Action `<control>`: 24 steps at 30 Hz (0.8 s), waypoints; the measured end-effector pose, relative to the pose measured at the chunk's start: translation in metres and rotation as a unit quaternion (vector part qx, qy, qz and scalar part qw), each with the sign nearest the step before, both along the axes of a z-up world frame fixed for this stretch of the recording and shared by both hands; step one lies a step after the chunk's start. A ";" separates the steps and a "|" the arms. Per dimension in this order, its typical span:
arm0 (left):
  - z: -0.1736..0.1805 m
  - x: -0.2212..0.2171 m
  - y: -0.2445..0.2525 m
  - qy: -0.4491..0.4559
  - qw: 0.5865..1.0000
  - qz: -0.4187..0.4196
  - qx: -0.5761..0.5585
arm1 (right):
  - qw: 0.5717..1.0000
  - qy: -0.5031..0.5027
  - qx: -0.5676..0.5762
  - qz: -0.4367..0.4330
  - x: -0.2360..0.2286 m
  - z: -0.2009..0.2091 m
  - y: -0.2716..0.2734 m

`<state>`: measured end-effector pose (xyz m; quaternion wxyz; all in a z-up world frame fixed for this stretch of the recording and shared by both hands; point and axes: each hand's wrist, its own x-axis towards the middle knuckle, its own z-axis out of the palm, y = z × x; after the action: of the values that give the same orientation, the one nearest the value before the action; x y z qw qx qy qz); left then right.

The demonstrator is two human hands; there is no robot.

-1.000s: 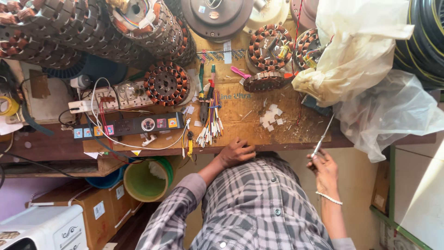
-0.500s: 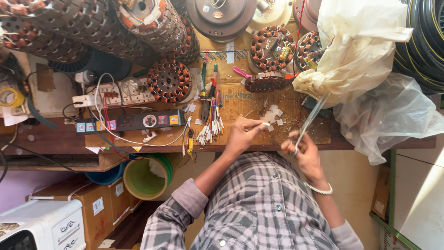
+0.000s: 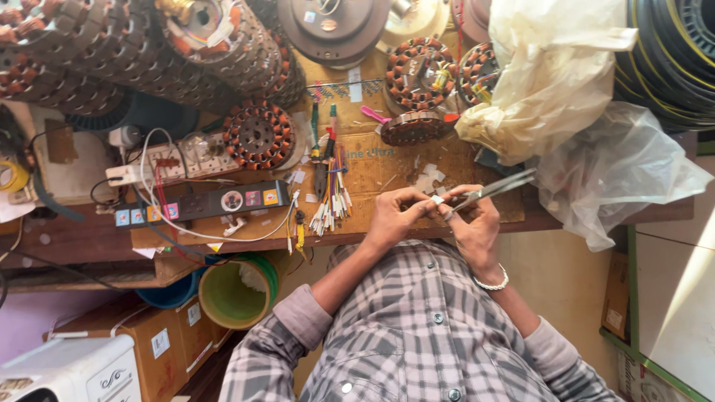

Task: The person assembles small electrical components on a workbench. They use scissors to cut small white plastic pieces and insert them into a circular copper-wound stator. The person handles multiple stators and wires during the process.

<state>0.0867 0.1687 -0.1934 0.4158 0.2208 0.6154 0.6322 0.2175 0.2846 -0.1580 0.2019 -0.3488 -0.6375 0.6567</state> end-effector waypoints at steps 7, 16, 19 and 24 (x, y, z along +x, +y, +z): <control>0.032 -0.009 0.004 0.123 0.991 0.023 -0.050 | 0.993 0.003 -0.116 -0.005 -0.011 0.007 0.009; 0.039 -0.037 0.015 0.054 0.998 -0.010 -0.016 | 0.987 0.012 -0.110 0.114 -0.016 0.006 0.042; 0.035 -0.064 0.015 -0.005 0.999 0.041 -0.022 | 0.976 -0.030 -0.125 0.175 -0.024 0.010 0.047; 0.038 -0.100 0.020 -0.020 0.993 0.119 -0.018 | 0.930 -0.124 -0.195 0.287 -0.027 0.017 0.041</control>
<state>-0.0132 0.1885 -0.1553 0.3537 0.1259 0.6402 0.6702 0.1904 0.3260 -0.1408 -0.1481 -0.2625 -0.5894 0.7495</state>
